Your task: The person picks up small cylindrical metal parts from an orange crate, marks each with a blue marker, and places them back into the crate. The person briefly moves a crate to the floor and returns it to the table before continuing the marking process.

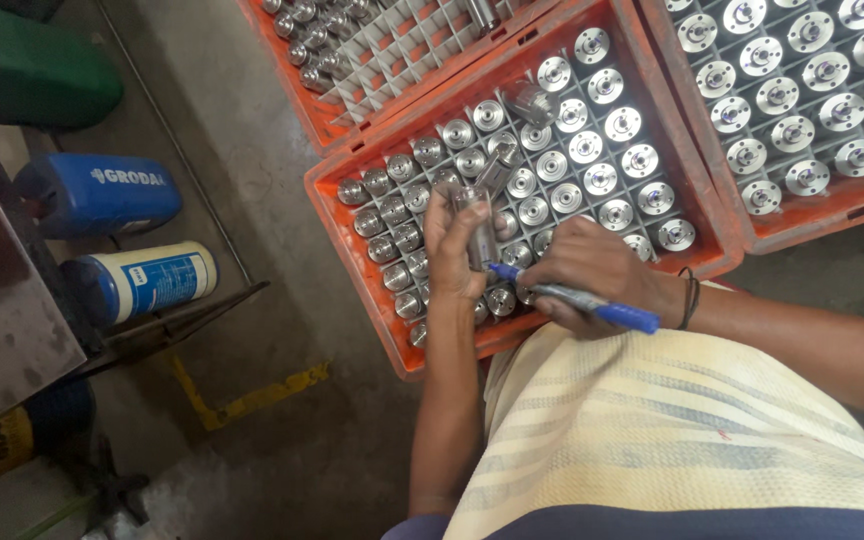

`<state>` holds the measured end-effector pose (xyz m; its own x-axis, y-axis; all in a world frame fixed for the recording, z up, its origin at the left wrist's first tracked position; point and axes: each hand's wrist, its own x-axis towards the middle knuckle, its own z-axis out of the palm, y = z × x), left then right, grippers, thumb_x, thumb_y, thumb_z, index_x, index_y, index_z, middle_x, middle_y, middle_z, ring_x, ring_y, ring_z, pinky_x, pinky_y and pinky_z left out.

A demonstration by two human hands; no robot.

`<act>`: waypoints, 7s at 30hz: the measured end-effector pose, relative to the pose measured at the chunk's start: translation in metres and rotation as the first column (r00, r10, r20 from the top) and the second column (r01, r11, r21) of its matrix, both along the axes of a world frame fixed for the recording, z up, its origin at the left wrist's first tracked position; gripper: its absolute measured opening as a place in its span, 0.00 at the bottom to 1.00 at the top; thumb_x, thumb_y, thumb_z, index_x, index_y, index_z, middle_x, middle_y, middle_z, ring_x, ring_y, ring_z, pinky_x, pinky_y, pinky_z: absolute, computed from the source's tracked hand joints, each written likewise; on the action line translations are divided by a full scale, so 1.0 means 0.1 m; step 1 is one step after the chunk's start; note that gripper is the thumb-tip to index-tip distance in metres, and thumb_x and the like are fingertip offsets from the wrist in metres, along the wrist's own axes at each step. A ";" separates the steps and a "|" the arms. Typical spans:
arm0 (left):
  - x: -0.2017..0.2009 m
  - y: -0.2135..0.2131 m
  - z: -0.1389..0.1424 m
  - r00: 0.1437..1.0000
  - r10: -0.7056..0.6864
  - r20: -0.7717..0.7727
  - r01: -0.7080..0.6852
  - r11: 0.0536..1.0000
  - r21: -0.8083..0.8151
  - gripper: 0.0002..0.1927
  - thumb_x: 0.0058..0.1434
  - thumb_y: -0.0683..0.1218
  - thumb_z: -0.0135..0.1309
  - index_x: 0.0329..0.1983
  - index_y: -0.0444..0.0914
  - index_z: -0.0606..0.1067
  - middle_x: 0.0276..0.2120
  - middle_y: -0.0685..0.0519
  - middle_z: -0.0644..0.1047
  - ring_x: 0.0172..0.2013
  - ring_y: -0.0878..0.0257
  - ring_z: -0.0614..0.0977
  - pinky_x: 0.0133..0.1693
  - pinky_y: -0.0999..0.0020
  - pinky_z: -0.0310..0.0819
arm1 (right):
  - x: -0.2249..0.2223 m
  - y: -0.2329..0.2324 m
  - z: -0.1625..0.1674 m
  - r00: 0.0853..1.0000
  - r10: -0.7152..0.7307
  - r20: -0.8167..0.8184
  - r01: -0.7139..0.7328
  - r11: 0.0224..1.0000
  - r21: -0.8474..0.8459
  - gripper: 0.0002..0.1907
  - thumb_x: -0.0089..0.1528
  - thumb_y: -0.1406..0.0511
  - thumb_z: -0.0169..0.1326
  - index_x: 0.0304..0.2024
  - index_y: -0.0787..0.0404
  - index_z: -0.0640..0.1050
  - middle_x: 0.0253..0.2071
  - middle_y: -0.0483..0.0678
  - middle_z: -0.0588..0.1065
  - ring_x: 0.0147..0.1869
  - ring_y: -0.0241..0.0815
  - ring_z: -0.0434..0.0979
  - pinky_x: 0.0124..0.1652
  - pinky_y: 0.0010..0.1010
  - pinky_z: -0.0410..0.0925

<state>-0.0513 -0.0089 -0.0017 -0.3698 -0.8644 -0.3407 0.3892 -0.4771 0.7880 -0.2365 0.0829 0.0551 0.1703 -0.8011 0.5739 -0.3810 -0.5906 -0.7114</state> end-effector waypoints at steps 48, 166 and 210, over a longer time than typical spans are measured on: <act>-0.01 0.05 -0.16 0.994 0.046 0.098 -0.039 0.997 -0.072 0.25 0.80 0.56 0.39 0.58 0.31 0.73 0.40 0.48 0.78 0.29 0.69 0.77 0.27 0.74 0.71 | 0.00 -0.01 0.01 0.999 -0.048 0.021 0.047 0.997 0.061 0.11 0.58 0.68 0.58 0.43 0.62 0.78 0.33 0.48 0.75 0.34 0.45 0.73 0.40 0.38 0.65; 0.14 -0.19 -0.03 0.999 0.035 -0.019 -0.036 0.998 -0.056 0.13 0.65 0.49 0.48 0.47 0.37 0.68 0.30 0.44 0.78 0.25 0.57 0.81 0.26 0.65 0.77 | 0.10 -0.12 -0.08 0.998 0.052 -0.044 -0.051 0.999 0.016 0.07 0.60 0.67 0.59 0.40 0.60 0.78 0.30 0.46 0.76 0.31 0.43 0.73 0.40 0.37 0.66; 0.08 -0.03 -0.16 1.000 0.024 -0.008 -0.025 0.993 -0.118 0.15 0.65 0.46 0.56 0.51 0.40 0.66 0.36 0.48 0.76 0.29 0.60 0.79 0.31 0.65 0.78 | 0.11 -0.13 -0.11 1.000 -0.011 0.008 0.011 1.000 -0.024 0.08 0.62 0.65 0.57 0.41 0.61 0.78 0.29 0.46 0.75 0.31 0.42 0.72 0.38 0.37 0.65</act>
